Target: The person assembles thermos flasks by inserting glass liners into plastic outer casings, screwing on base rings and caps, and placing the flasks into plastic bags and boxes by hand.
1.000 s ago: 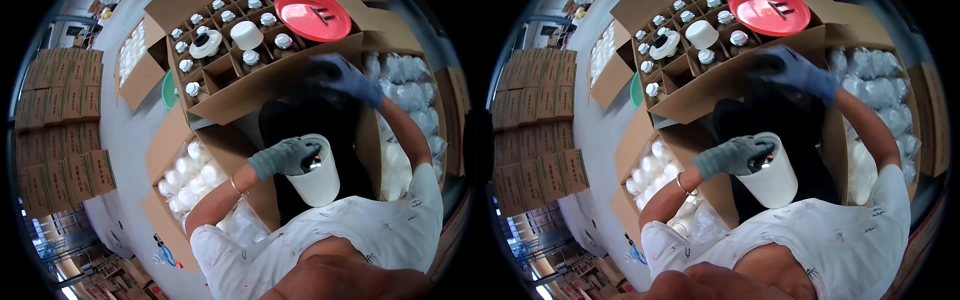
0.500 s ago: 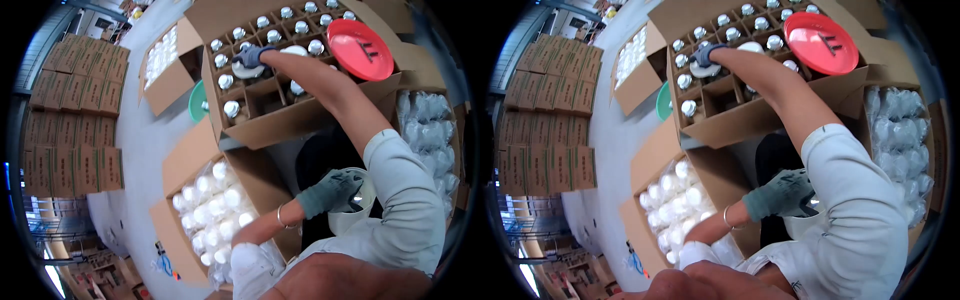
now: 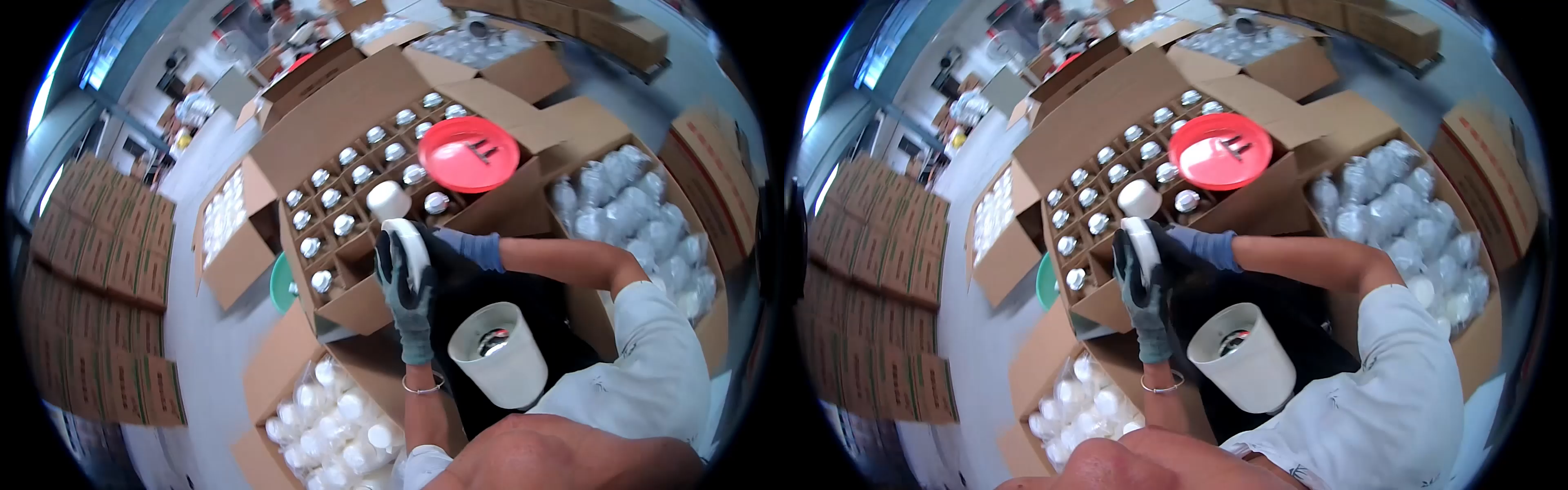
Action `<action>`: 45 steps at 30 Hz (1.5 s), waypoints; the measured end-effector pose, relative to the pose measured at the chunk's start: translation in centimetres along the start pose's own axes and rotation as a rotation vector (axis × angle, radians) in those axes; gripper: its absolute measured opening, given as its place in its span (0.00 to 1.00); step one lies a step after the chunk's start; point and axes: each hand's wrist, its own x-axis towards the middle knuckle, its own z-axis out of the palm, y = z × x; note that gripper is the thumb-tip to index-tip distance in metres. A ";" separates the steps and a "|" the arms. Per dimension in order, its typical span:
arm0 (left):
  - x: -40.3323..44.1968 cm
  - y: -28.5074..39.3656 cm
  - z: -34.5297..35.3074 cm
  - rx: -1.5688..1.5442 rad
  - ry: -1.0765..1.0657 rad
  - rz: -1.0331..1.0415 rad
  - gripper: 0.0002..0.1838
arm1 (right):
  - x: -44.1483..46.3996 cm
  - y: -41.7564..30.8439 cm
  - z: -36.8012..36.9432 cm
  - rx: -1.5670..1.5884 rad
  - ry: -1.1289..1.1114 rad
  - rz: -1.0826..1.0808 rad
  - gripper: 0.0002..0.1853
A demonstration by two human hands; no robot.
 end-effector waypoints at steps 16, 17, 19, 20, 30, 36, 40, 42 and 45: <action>-3.9 4.9 3.5 -0.163 0.027 -0.075 0.27 | -9.7 -0.6 3.5 -0.401 0.087 -0.430 0.18; -2.9 6.3 3.4 0.217 -0.070 0.235 0.26 | -10.8 -1.2 4.3 -0.127 -0.043 -0.316 0.19; -2.8 6.7 2.3 0.212 -0.237 0.375 0.27 | -12.9 -2.4 3.5 0.104 -0.165 0.040 0.20; -3.5 6.1 1.8 0.138 -0.273 0.258 0.27 | -13.8 -3.0 1.9 0.060 -0.198 0.257 0.20; -7.3 4.3 -0.6 -0.002 -0.712 -0.087 0.28 | -15.4 2.4 -3.3 -0.718 0.139 -0.287 0.19; -8.9 3.1 -1.2 -0.061 -0.720 -0.082 0.32 | -14.1 4.3 0.3 -0.912 0.141 -0.114 0.21; -10.6 4.2 -0.9 0.072 -0.702 -0.099 0.31 | -13.6 6.5 -1.8 -1.119 -0.085 -0.190 0.20; -10.5 5.8 0.0 0.112 -0.674 -0.116 0.28 | -13.5 5.8 -1.8 -1.056 -0.148 -0.103 0.21; -11.7 4.9 0.1 -0.024 -0.512 -0.196 0.25 | -13.3 4.9 -1.9 -0.960 -0.232 -0.007 0.21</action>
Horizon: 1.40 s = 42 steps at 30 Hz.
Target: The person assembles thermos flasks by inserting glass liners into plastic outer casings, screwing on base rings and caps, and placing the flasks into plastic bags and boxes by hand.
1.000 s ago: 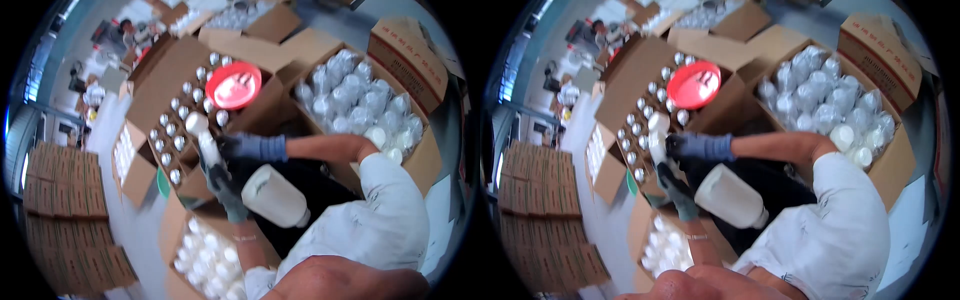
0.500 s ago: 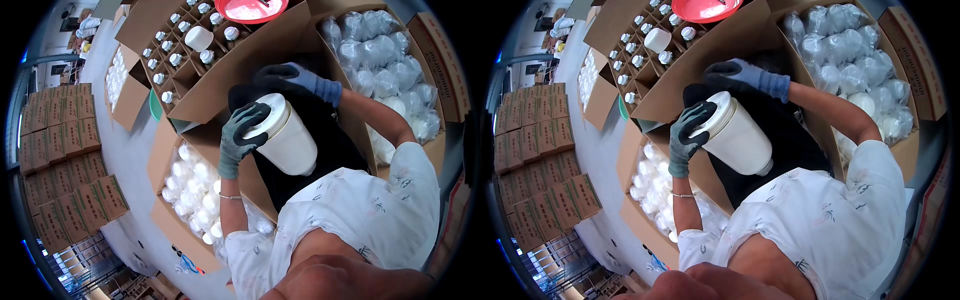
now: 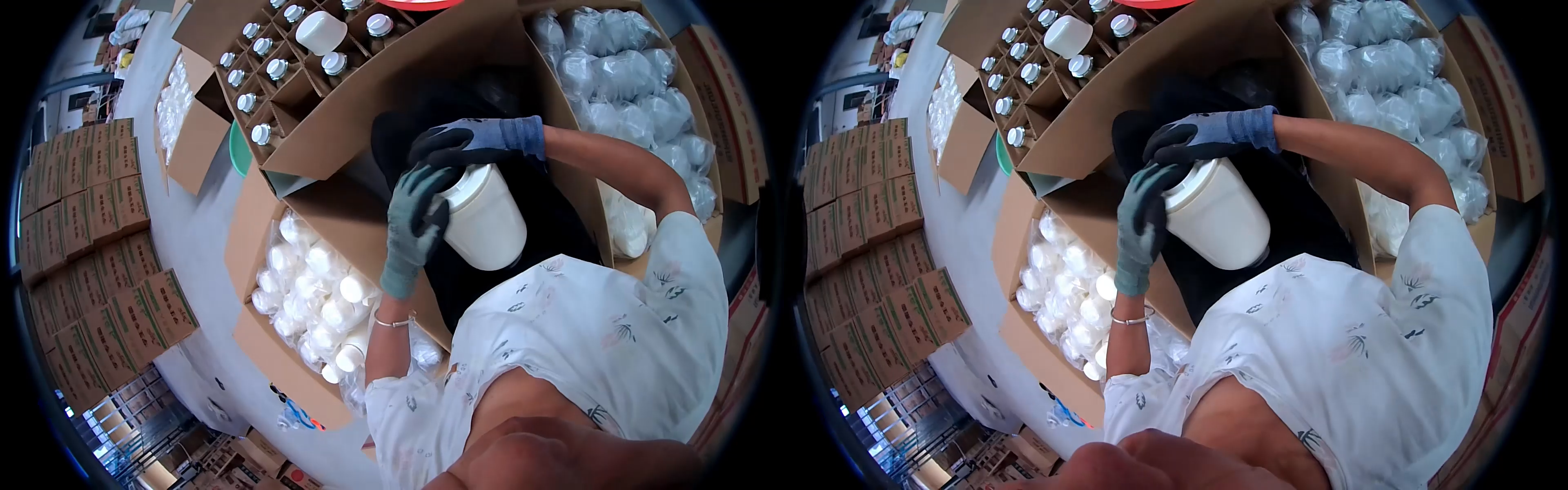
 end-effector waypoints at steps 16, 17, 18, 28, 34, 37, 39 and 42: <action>-3.2 0.5 3.7 -0.719 -0.002 -0.689 0.14 | -16.8 -3.4 7.5 0.498 0.797 0.320 0.32; -3.7 0.0 4.4 -0.550 -0.037 -0.585 0.15 | -16.7 -2.5 7.9 0.405 0.776 0.304 0.32; -4.4 -0.7 5.3 -0.384 -0.062 -0.481 0.16 | -16.6 -2.0 8.1 0.310 0.746 0.287 0.33; -7.4 -7.1 6.9 -0.513 -0.017 -0.548 0.15 | -12.6 -8.6 5.0 -0.556 0.230 -0.292 0.37; 0.2 1.5 5.6 0.017 0.062 0.186 0.18 | -14.4 0.5 4.6 0.450 0.825 0.141 0.25; -0.5 -0.9 5.5 -0.224 0.093 -0.021 0.18 | -14.8 0.0 2.9 0.630 0.781 0.322 0.27; -1.0 -1.8 5.2 -0.386 0.157 -0.182 0.18 | -14.5 -0.7 1.8 0.720 0.718 0.298 0.32; -2.2 -2.3 4.9 -0.420 0.259 -0.441 0.18 | -13.3 -5.4 1.0 0.125 0.624 0.145 0.35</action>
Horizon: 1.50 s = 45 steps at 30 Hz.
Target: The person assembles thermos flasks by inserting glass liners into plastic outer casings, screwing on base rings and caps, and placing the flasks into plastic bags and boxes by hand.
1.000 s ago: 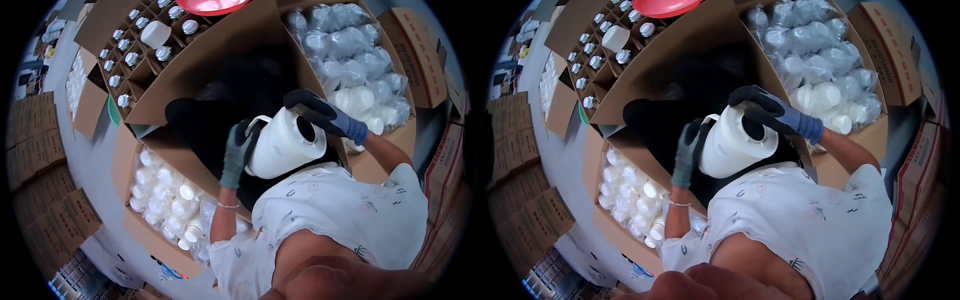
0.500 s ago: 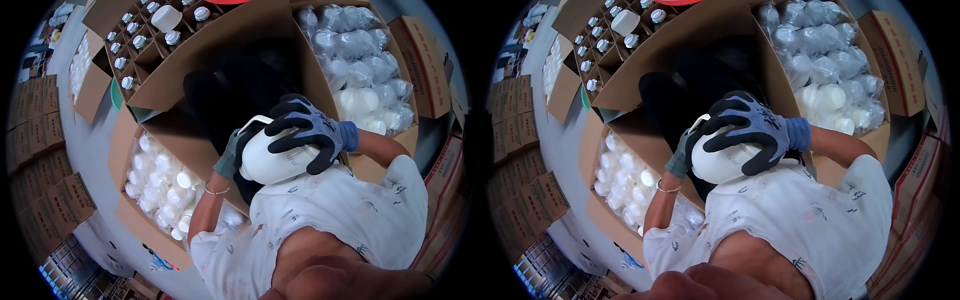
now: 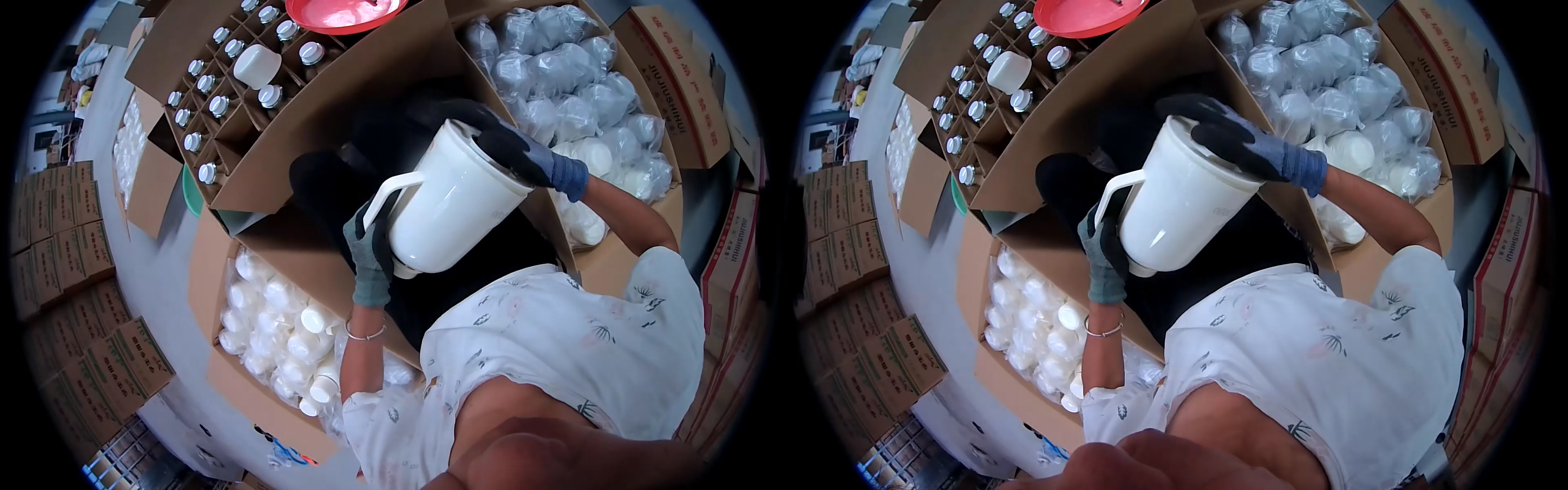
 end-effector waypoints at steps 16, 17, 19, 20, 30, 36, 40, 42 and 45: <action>-2.6 -7.0 1.5 0.050 -0.193 -0.003 0.13 | 0.8 -1.9 1.7 -0.446 -0.469 -0.541 0.45; -3.0 -4.9 1.2 -0.020 -0.125 -0.156 0.15 | 0.8 -1.3 1.5 -0.390 -0.416 -0.511 0.46; -3.3 -4.3 0.9 0.114 -0.067 0.043 0.16 | 0.4 0.2 1.6 -0.298 -0.325 -0.432 0.50; -3.5 -3.9 0.7 0.185 -0.027 0.139 0.16 | 0.4 0.5 1.5 -0.304 -0.312 -0.456 0.50; -3.0 0.7 2.8 0.070 0.108 0.349 0.17 | -0.3 -1.0 0.4 0.326 -0.121 0.301 0.41; -2.9 -1.6 1.7 0.054 -0.045 0.190 0.15 | -1.1 -0.8 1.9 -0.353 -0.152 -0.196 0.24; -2.4 -4.3 0.9 0.315 -0.254 0.364 0.12 | -1.3 -2.5 3.2 -0.497 -0.324 -0.268 0.26; -1.4 -4.6 1.1 0.296 -0.454 0.437 0.11 | -1.6 -5.0 4.4 -0.606 -0.541 -0.538 0.26; -0.4 -7.0 1.9 -0.678 -0.636 -0.433 0.11 | -2.6 -6.5 8.0 -0.546 -0.732 -0.796 0.31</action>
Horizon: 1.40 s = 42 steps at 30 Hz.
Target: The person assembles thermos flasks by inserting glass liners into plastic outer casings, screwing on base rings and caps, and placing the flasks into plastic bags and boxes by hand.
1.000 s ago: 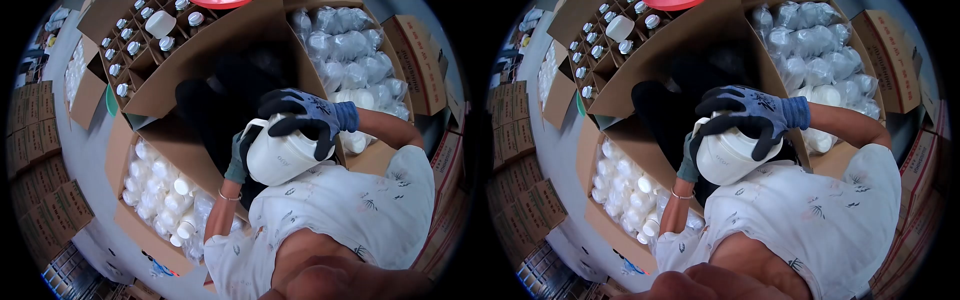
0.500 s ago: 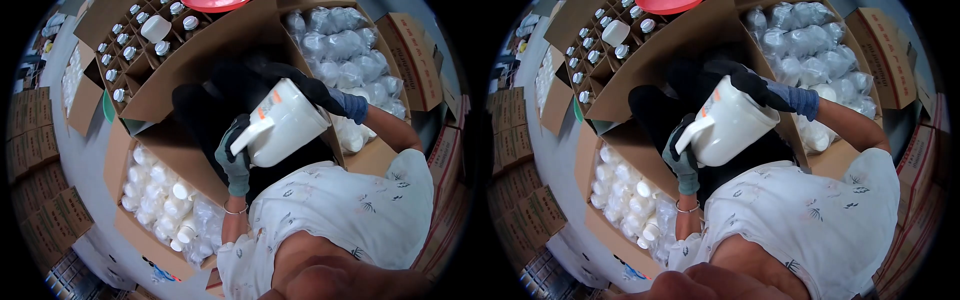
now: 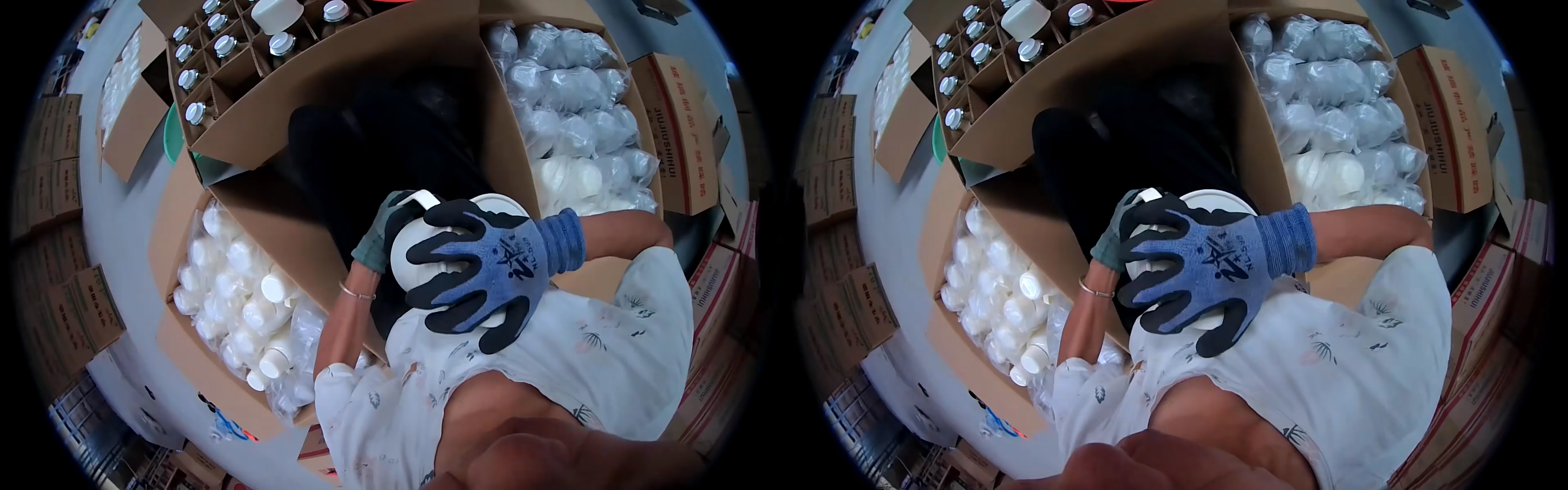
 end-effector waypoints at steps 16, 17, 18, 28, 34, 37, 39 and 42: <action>-2.3 4.6 1.0 1.310 0.481 0.562 0.17 | -5.9 6.5 -3.8 -0.040 0.361 0.443 0.40; -2.1 4.9 0.9 1.282 0.429 0.422 0.18 | -4.8 4.9 -5.7 -0.111 0.152 0.329 0.47; -2.0 4.8 1.2 1.458 0.470 0.596 0.17 | -5.0 5.0 -5.2 -0.017 0.252 0.402 0.49; 1.3 9.9 7.2 1.258 0.369 0.760 0.18 | -13.6 11.9 7.0 2.019 1.004 0.525 0.25; -0.1 5.3 2.5 0.868 0.611 0.379 0.12 | -16.6 13.2 0.6 0.743 0.926 0.763 0.25; -0.6 3.5 1.3 1.115 0.455 0.382 0.12 | -18.3 13.8 -2.1 0.772 0.709 0.877 0.28; -0.8 3.0 1.7 1.014 0.390 0.292 0.14 | -14.0 10.9 -4.3 0.667 0.604 0.663 0.30; -1.0 1.9 1.8 1.006 0.318 0.340 0.18 | -8.5 7.9 -6.2 0.443 0.418 0.614 0.32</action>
